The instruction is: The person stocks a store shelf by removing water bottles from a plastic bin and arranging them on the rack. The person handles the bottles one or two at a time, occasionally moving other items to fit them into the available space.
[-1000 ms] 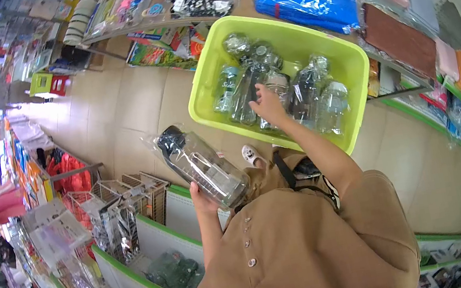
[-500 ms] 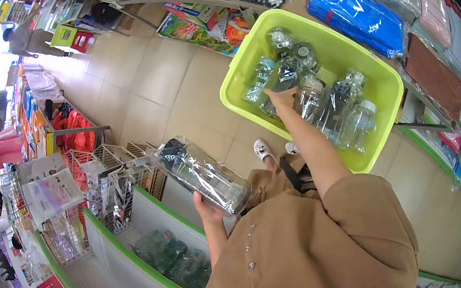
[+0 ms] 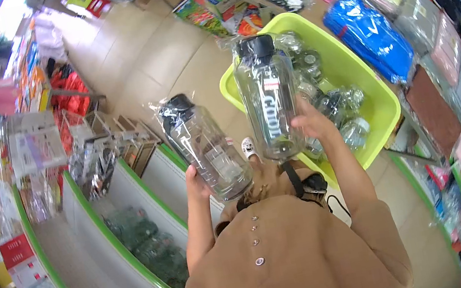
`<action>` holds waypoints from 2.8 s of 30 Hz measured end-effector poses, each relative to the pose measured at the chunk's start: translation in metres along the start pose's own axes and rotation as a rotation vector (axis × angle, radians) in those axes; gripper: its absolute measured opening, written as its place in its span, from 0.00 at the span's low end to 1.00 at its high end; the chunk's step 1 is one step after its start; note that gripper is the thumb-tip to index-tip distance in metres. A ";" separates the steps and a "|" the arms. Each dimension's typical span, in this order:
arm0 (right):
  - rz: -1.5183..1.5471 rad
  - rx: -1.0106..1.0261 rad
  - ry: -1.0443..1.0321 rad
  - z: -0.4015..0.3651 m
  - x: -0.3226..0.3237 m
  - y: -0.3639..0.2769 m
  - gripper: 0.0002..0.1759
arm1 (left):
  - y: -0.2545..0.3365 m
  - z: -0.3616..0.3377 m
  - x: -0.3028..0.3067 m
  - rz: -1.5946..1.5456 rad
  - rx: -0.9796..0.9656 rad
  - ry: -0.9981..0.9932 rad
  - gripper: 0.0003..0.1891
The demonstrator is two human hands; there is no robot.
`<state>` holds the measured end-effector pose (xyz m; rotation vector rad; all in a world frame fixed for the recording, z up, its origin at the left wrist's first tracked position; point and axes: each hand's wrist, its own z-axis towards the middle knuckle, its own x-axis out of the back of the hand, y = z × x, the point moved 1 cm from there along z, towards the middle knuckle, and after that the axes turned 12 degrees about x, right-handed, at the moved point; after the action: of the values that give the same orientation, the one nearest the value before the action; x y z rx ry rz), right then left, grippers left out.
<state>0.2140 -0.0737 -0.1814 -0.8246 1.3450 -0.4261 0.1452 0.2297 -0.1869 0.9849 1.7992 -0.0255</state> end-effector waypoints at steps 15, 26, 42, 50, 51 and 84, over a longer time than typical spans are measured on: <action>-0.066 -0.589 -0.767 -0.014 -0.075 0.131 0.56 | -0.099 -0.218 0.023 -0.082 -0.515 0.348 0.46; -0.136 -0.758 -1.248 -0.048 -0.286 0.182 0.56 | -0.175 -0.329 -0.009 -0.271 -1.086 0.472 0.46; -0.252 -0.378 -1.836 -0.286 -0.557 0.322 0.39 | -0.346 -0.425 -0.037 -0.499 -1.765 0.964 0.48; -0.344 0.128 -1.990 -0.342 -0.589 0.361 0.35 | -0.371 -0.394 -0.049 -0.738 -1.992 1.241 0.47; -0.311 0.167 -2.013 -0.349 -0.592 0.368 0.35 | -0.360 -0.398 -0.056 -0.723 -2.003 1.236 0.47; -0.351 -0.272 -2.238 -0.234 -0.574 0.414 0.33 | -0.138 -0.525 0.086 0.193 -1.508 2.202 0.40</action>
<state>-0.2048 0.5368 -0.0958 -1.0493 -0.8524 0.4756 -0.3555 0.4223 -0.0690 -0.4858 2.1374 2.9272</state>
